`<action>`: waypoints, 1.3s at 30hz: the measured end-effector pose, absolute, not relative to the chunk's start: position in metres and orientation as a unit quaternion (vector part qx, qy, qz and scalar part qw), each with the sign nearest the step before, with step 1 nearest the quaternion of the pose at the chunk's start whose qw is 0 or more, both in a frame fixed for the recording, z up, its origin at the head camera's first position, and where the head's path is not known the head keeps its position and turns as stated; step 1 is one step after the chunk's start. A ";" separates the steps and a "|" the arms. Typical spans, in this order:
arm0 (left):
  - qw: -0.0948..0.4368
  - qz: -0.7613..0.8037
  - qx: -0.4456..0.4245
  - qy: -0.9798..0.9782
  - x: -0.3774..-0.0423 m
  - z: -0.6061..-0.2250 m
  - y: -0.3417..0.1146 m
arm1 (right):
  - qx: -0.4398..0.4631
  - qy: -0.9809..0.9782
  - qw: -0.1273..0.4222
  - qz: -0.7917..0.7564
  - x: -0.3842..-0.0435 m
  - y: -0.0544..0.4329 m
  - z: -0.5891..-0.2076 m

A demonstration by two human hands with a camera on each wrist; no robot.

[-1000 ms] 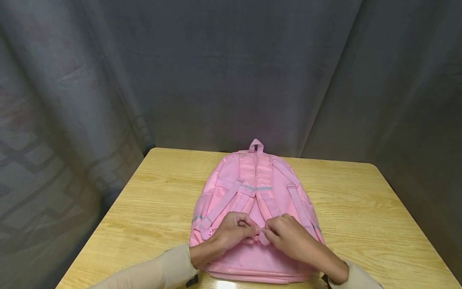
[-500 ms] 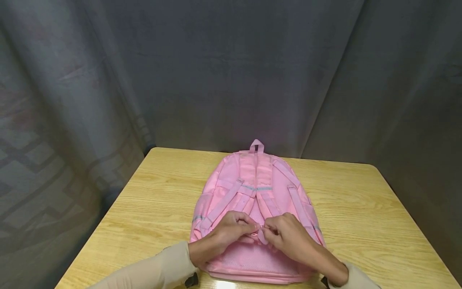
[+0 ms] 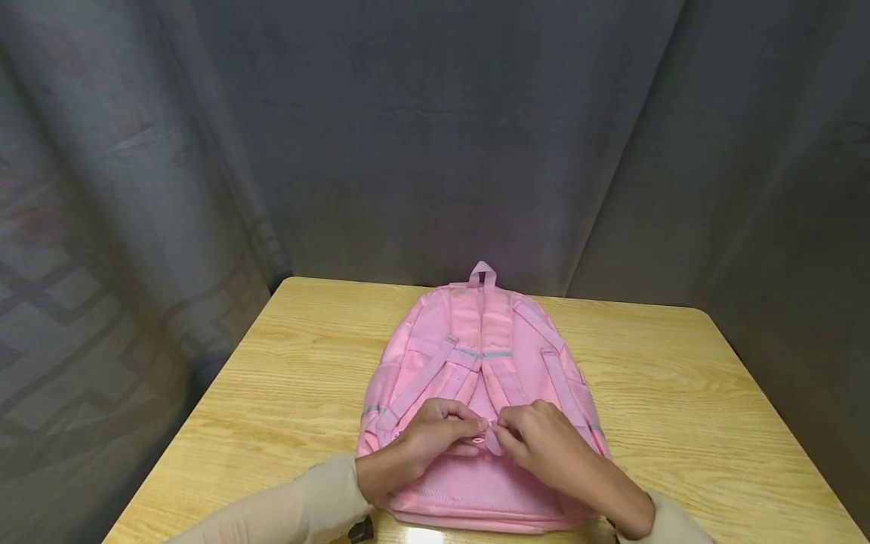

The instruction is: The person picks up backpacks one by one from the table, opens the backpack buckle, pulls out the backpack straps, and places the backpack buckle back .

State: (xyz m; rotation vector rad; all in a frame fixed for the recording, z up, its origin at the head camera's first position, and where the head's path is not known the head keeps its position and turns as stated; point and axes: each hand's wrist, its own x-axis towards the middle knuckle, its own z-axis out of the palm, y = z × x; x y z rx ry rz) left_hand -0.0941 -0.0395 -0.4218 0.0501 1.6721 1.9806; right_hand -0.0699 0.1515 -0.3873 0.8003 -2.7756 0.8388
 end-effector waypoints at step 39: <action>0.271 0.720 0.030 0.638 -0.089 -0.414 -0.035 | 0.313 -0.887 0.058 0.336 -0.068 0.155 -0.383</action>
